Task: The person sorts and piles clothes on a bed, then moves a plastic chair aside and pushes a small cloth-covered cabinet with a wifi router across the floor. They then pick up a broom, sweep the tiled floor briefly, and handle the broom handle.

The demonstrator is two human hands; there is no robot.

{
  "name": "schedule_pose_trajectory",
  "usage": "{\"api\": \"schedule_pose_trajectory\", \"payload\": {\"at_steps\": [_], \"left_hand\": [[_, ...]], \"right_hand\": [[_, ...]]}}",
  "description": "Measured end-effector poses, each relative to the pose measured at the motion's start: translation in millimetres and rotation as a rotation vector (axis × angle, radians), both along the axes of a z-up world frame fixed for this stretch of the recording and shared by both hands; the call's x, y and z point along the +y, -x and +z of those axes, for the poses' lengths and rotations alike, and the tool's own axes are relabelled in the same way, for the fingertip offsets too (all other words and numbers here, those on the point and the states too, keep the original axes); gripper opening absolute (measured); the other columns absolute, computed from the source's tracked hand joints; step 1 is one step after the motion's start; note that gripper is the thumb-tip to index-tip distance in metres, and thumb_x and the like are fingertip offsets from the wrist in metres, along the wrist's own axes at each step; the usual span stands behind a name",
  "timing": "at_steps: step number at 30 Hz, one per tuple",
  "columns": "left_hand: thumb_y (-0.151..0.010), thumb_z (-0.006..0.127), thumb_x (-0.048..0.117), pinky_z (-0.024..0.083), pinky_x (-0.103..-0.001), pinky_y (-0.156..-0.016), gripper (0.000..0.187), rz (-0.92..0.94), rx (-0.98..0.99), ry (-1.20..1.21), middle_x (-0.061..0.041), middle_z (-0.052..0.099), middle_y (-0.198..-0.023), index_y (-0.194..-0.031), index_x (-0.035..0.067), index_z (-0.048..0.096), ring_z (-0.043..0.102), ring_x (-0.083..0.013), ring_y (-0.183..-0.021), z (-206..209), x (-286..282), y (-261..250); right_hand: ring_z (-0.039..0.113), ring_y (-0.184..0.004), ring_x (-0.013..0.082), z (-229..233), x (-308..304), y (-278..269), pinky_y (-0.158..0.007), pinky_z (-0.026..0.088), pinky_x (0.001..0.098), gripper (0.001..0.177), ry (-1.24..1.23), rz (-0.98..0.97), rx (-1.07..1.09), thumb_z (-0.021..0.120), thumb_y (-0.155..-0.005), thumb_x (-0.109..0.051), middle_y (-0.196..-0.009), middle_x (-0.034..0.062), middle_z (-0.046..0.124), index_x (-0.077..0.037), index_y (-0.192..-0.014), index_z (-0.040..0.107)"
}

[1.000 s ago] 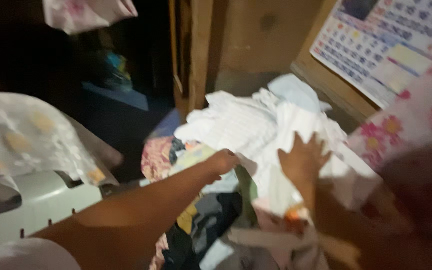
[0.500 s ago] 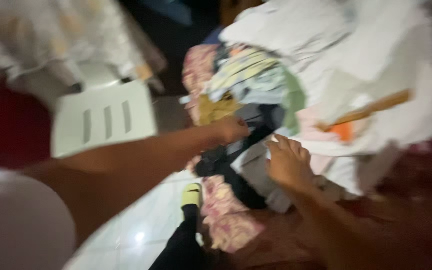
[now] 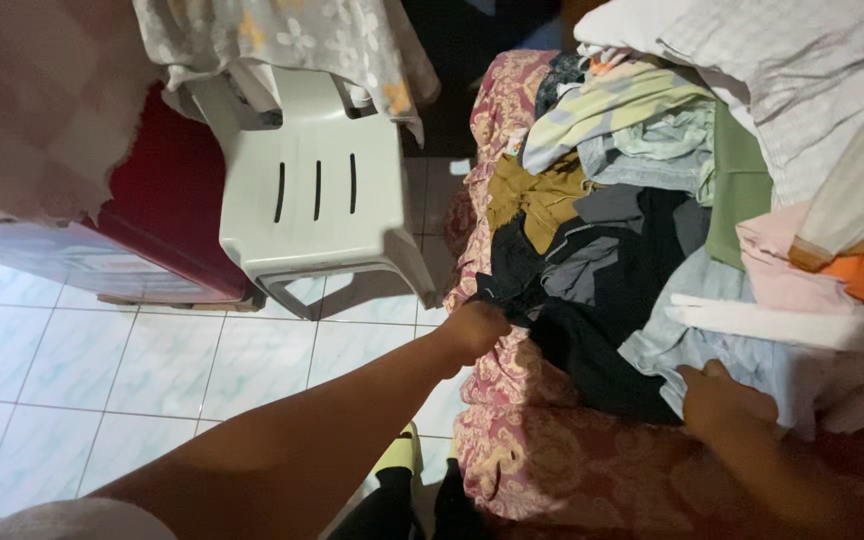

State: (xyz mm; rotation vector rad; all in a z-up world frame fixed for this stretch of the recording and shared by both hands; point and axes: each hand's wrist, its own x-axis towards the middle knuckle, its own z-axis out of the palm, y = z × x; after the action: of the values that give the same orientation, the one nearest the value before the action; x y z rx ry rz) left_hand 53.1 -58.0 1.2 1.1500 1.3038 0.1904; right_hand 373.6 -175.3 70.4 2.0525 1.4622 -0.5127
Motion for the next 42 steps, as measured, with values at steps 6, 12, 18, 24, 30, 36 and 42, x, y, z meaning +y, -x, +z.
{"api": "schedule_pose_trajectory", "payload": {"at_steps": [6, 12, 18, 24, 30, 36, 42], "left_hand": [[-0.093, 0.063, 0.026, 0.051, -0.041, -0.061, 0.026, -0.130, 0.051, -0.173, -0.015, 0.072, -0.090, -0.099, 0.002, 0.073, 0.065, -0.0250, -0.071, 1, -13, 5], [-0.095, 0.061, 0.029, 0.052, -0.040, -0.060, 0.029, -0.074, 0.058, -0.062, -0.013, 0.069, -0.096, -0.108, 0.005, 0.071, 0.065, -0.0255, -0.077, 10, -26, 26], [-0.096, 0.060, 0.028, 0.048, -0.039, -0.058, 0.028, 0.016, 0.051, 0.051, -0.013, 0.066, -0.094, -0.112, 0.007, 0.069, 0.059, -0.0242, -0.075, 22, -30, 41], [-0.095, 0.061, 0.025, 0.039, -0.036, -0.050, 0.024, 0.062, -0.010, 0.072, -0.008, 0.057, -0.078, -0.106, 0.006, 0.071, 0.049, -0.0197, -0.063, 36, -24, 44], [-0.091, 0.060, 0.026, 0.042, -0.033, -0.048, 0.021, 0.155, -0.028, 0.079, -0.003, 0.058, -0.074, -0.101, 0.011, 0.071, 0.053, -0.0148, -0.060, 47, -11, 52], [-0.092, 0.061, 0.030, 0.040, -0.034, -0.049, 0.027, 0.184, 0.003, 0.053, -0.004, 0.057, -0.075, -0.104, 0.007, 0.070, 0.051, -0.0168, -0.062, 29, -1, 84], [-0.093, 0.062, 0.031, 0.049, -0.035, -0.057, 0.027, 0.232, 0.076, 0.084, -0.002, 0.061, -0.081, -0.109, 0.010, 0.068, 0.061, -0.0161, -0.072, 13, 2, 119]], "right_hand": [[0.051, -0.135, 0.0300, 0, 54, 73, -0.109, 0.038, 0.0565, 0.062, -0.244, 0.200, 0.080, 0.060, -0.089, -0.039, -0.154, 0.0043, 0.048, -0.031, -0.149, 0.048], [0.040, -0.144, 0.0283, -28, 73, 118, -0.117, 0.019, 0.0627, 0.069, -0.136, 0.289, 0.102, 0.057, -0.090, -0.044, -0.160, 0.0013, 0.043, -0.039, -0.155, 0.038], [0.042, -0.143, 0.0257, -21, 33, 50, -0.122, 0.016, 0.0636, 0.054, 0.059, 0.044, -0.003, 0.050, -0.099, -0.041, -0.153, -0.0002, 0.049, -0.039, -0.151, 0.037], [0.043, -0.137, 0.0256, -23, 78, 56, -0.121, 0.019, 0.0623, 0.048, -0.090, -0.086, 0.063, 0.051, -0.098, -0.039, -0.148, 0.0000, 0.051, -0.036, -0.144, 0.039], [0.045, -0.131, 0.0255, -50, 132, 87, -0.119, 0.021, 0.0611, 0.042, -0.218, -0.237, 0.233, 0.052, -0.097, -0.037, -0.143, 0.0002, 0.053, -0.033, -0.137, 0.041], [0.046, -0.125, 0.0254, -115, 174, 108, -0.118, 0.024, 0.0599, 0.036, -0.306, -0.486, 0.458, 0.053, -0.096, -0.036, -0.137, 0.0003, 0.055, -0.030, -0.130, 0.043], [0.048, -0.119, 0.0253, -147, 175, 98, -0.117, 0.027, 0.0587, 0.030, -0.426, -0.747, 0.646, 0.054, -0.095, -0.034, -0.132, 0.0005, 0.057, -0.027, -0.122, 0.045]]}}
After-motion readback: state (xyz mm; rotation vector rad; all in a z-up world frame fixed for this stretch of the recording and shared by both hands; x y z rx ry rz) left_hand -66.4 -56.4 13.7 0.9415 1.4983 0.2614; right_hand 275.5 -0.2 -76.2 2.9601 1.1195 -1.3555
